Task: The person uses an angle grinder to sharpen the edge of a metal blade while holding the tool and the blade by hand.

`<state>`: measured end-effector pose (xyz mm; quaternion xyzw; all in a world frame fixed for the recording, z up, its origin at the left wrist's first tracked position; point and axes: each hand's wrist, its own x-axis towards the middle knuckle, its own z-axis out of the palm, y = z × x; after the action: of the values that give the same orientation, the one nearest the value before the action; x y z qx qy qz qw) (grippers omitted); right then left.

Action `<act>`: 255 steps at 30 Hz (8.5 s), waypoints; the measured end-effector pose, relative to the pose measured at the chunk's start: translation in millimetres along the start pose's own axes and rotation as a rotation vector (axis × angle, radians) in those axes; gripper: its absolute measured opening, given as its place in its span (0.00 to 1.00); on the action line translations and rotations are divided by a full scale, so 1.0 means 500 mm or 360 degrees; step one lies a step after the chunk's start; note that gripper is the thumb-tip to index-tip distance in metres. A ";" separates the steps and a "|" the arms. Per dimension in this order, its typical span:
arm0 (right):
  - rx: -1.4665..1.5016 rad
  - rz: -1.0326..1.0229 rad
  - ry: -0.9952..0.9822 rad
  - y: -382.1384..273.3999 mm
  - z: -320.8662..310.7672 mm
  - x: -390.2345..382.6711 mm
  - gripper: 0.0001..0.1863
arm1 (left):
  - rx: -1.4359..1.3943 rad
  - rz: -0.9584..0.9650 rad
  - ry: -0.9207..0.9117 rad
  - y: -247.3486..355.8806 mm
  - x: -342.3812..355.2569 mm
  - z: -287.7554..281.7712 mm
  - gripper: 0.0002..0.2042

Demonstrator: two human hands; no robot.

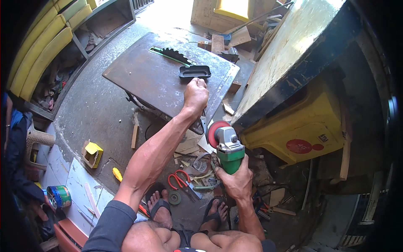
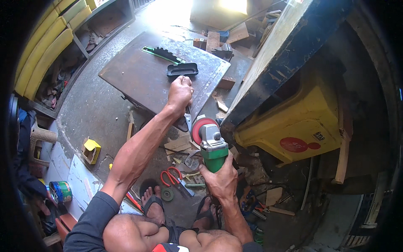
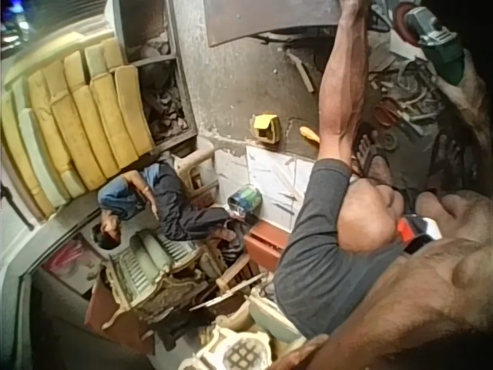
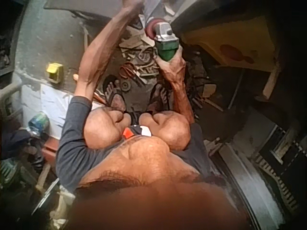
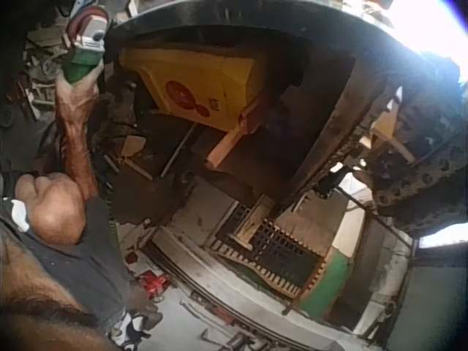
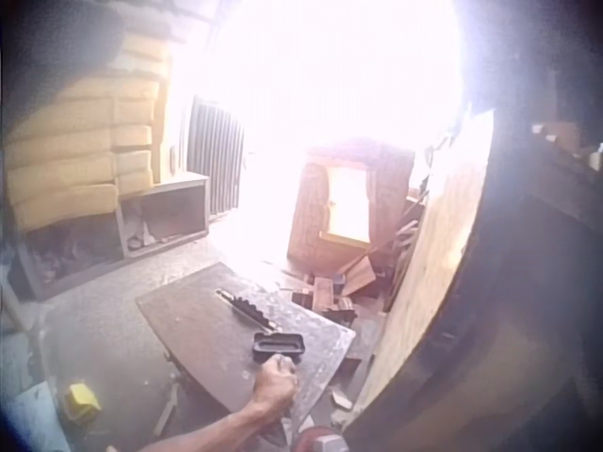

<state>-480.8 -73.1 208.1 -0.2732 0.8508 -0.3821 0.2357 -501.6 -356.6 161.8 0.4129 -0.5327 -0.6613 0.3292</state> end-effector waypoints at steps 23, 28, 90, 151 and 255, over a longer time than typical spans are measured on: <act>-0.0046 -0.0028 -0.0016 -0.016 0.003 -0.004 0.43 | 0.0021 0.0064 0.0038 -0.015 0.002 -0.002 0.15; -0.0041 0.0019 -0.0002 -0.020 0.001 -0.005 0.44 | -0.0028 0.0075 0.0028 -0.023 0.010 -0.007 0.14; -0.0202 -0.0103 0.0087 -0.023 0.006 -0.007 0.43 | 0.0090 0.0170 0.0090 -0.035 0.012 0.002 0.16; -0.0131 -0.0028 0.0081 -0.030 0.019 0.001 0.41 | 0.0105 0.0215 0.0139 -0.047 0.004 -0.004 0.15; -0.0033 -0.0021 0.0115 -0.010 0.005 -0.015 0.42 | 0.0002 0.0022 0.0101 -0.003 -0.010 -0.006 0.16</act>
<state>-472.0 -72.4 212.0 -0.2672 0.8608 -0.3845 0.1994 -496.6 -353.1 160.9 0.4303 -0.5252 -0.6452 0.3503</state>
